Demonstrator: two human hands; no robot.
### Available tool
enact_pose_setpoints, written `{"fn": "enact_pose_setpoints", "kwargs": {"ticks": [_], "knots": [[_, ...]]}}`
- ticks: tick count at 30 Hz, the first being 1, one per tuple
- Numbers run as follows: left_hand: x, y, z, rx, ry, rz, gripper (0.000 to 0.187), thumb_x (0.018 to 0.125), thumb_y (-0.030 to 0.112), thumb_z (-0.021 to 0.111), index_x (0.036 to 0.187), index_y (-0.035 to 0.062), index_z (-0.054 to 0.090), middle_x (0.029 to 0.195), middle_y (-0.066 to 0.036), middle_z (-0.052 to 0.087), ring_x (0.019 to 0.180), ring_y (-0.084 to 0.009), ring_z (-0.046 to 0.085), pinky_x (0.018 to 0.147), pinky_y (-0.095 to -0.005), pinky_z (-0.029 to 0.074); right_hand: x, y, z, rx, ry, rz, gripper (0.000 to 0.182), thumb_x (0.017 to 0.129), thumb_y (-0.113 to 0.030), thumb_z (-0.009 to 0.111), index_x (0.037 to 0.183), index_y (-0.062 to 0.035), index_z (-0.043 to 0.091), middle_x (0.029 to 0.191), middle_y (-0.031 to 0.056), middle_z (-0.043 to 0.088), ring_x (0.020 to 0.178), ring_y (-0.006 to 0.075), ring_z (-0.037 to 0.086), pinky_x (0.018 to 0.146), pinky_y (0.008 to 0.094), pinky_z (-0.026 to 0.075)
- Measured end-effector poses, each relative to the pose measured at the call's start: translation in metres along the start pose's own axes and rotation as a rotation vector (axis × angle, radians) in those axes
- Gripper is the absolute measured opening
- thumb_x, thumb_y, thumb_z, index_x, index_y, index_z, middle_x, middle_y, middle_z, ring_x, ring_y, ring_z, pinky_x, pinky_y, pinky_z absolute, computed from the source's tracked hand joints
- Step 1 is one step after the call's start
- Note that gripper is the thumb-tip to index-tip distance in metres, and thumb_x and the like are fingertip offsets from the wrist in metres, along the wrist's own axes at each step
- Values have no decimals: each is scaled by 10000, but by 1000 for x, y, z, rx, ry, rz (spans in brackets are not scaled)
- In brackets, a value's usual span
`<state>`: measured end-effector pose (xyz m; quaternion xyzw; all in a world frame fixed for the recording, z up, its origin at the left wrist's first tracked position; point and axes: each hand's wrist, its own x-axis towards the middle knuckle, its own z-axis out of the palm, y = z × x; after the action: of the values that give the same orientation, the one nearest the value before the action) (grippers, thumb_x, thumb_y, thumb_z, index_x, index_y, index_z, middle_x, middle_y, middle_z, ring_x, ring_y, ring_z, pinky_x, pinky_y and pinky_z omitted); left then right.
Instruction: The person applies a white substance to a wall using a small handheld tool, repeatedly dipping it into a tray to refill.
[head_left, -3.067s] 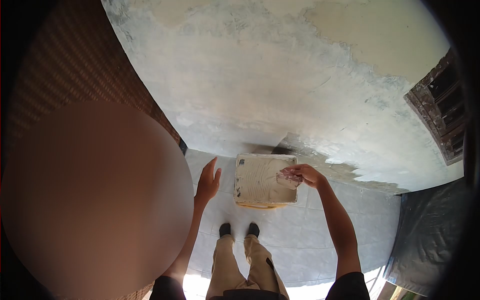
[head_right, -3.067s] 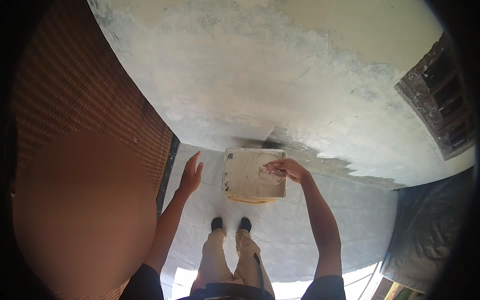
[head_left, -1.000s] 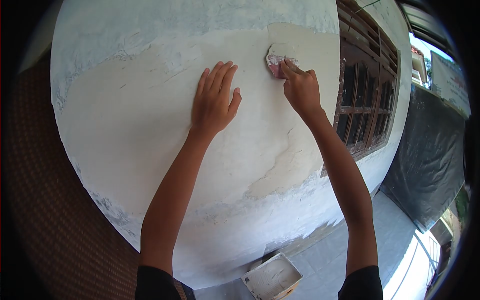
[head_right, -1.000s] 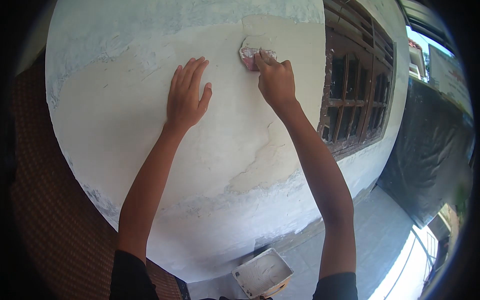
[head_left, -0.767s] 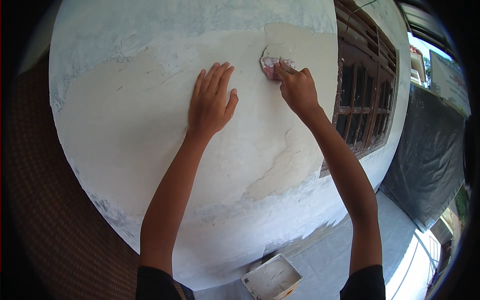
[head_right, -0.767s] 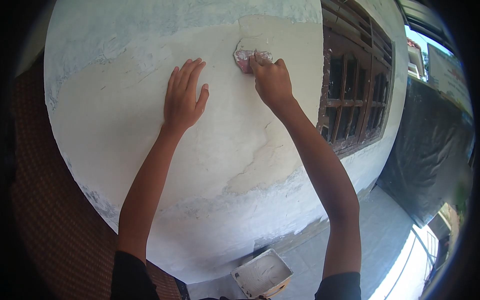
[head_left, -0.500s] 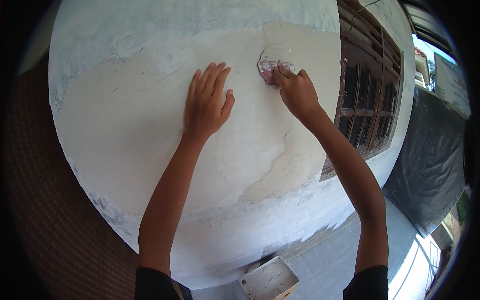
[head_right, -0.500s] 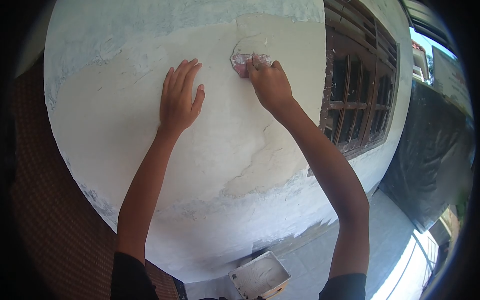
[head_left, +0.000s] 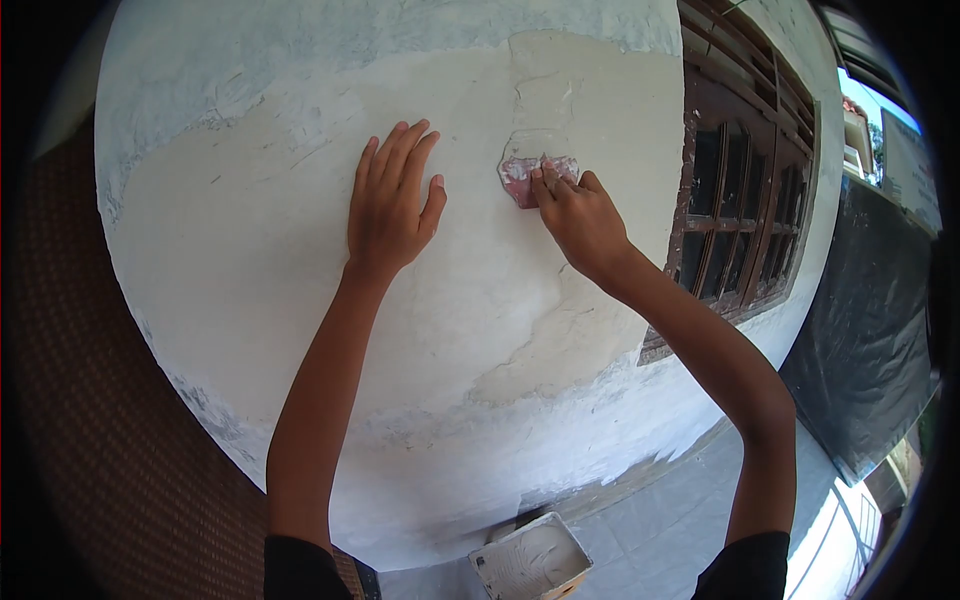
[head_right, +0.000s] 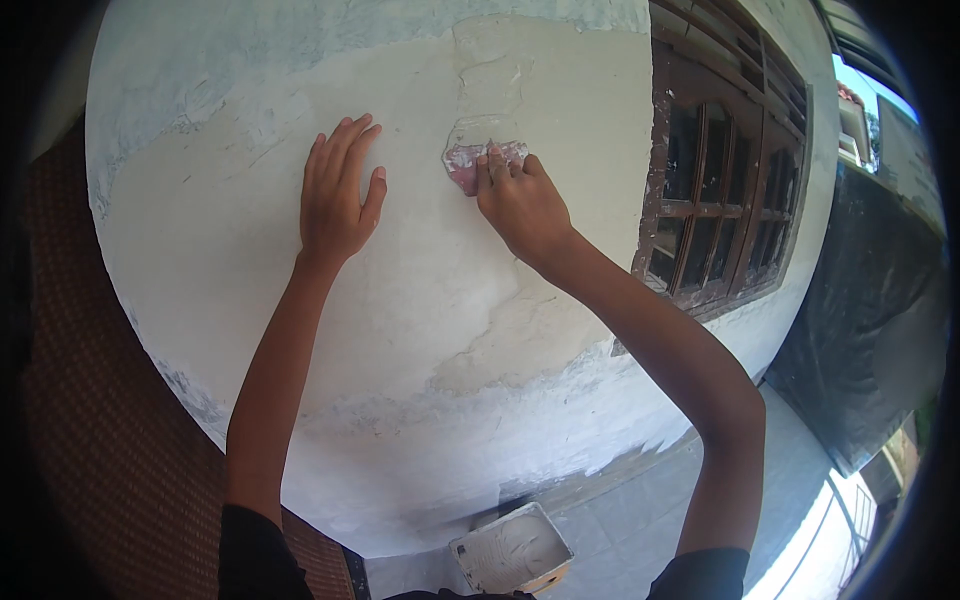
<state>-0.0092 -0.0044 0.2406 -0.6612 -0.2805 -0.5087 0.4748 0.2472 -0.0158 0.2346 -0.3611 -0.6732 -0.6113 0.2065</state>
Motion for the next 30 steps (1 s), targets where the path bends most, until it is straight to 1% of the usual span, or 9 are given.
{"fn": "enact_pose_setpoints", "kwargs": {"ticks": [4, 10, 13, 16, 19, 22, 26, 28, 30], "knots": [[0, 0, 0, 5, -7, -2, 448, 949, 171, 541, 1387, 82, 508, 1465, -81, 494, 1392, -287, 426, 1176, -507, 283, -16, -4, 3, 23, 102, -34, 456, 768, -32, 685, 1210, 72, 635, 1230, 249, 659, 907, 243, 717, 844, 331, 488], [10, 7, 4, 2, 33, -27, 461, 924, 158, 571, 1368, 44, 515, 1445, -108, 507, 1381, -286, 440, 1170, -510, 285, -32, 4, -13, 275, 288, -14, 368, 794, -38, 675, 1158, 18, 670, 1057, 140, 728, 779, 185, 644, 750, 324, 441], [20, 10, 10, -27, 44, -37, 497, 927, 140, 566, 1410, 71, 469, 1476, -98, 471, 1397, -294, 411, 1180, -532, 256, -29, 17, -14, 364, 401, 35, 308, 831, -51, 690, 1138, -42, 685, 936, 72, 732, 749, 173, 610, 721, 334, 414], [25, 14, 16, 19, 30, -48, 503, 930, 154, 564, 1418, 78, 465, 1494, -89, 454, 1403, -283, 403, 1183, -527, 254, -15, 36, -10, 576, 483, 260, 216, 910, -77, 677, 1125, -77, 690, 867, 21, 724, 667, 165, 563, 680, 319, 360], [21, 16, 19, 99, 23, -36, 502, 937, 176, 556, 1424, 90, 464, 1501, -80, 449, 1408, -273, 399, 1189, -519, 247, 7, 59, -2, 1036, 459, 700, 277, 921, -104, 674, 1184, -21, 647, 901, 125, 717, 800, 192, 676, 714, 327, 515], [21, 15, 20, 125, 11, -37, 503, 943, 194, 546, 1430, 99, 462, 1511, -69, 442, 1415, -268, 393, 1195, -509, 241, 30, 79, 22, 1354, 570, 812, 304, 948, -120, 643, 1218, 17, 615, 962, 174, 708, 900, 209, 700, 737, 328, 560], [20, 15, 19, 137, 7, -32, 504, 944, 195, 540, 1432, 100, 461, 1519, -64, 437, 1423, -263, 386, 1198, -505, 239, 53, 81, 29, 1471, 597, 842, 348, 962, -169, 640, 1233, 43, 592, 1020, 171, 703, 902, 205, 694, 784, 334, 550], [21, 16, 18, 144, -7, -47, 502, 945, 196, 536, 1433, 101, 464, 1522, -61, 437, 1427, -257, 384, 1199, -502, 240, 59, 79, 40, 1195, 563, 729, 396, 955, -210, 645, 1237, 61, 576, 1044, 178, 696, 922, 214, 685, 838, 343, 537], [20, 15, 18, 142, -7, -46, 498, 946, 198, 534, 1429, 101, 467, 1519, -61, 440, 1426, -257, 385, 1199, -503, 240, 59, 86, 44, 1192, 583, 824, 407, 952, -220, 646, 1238, 61, 572, 1050, 177, 693, 931, 219, 681, 854, 345, 530]]}}
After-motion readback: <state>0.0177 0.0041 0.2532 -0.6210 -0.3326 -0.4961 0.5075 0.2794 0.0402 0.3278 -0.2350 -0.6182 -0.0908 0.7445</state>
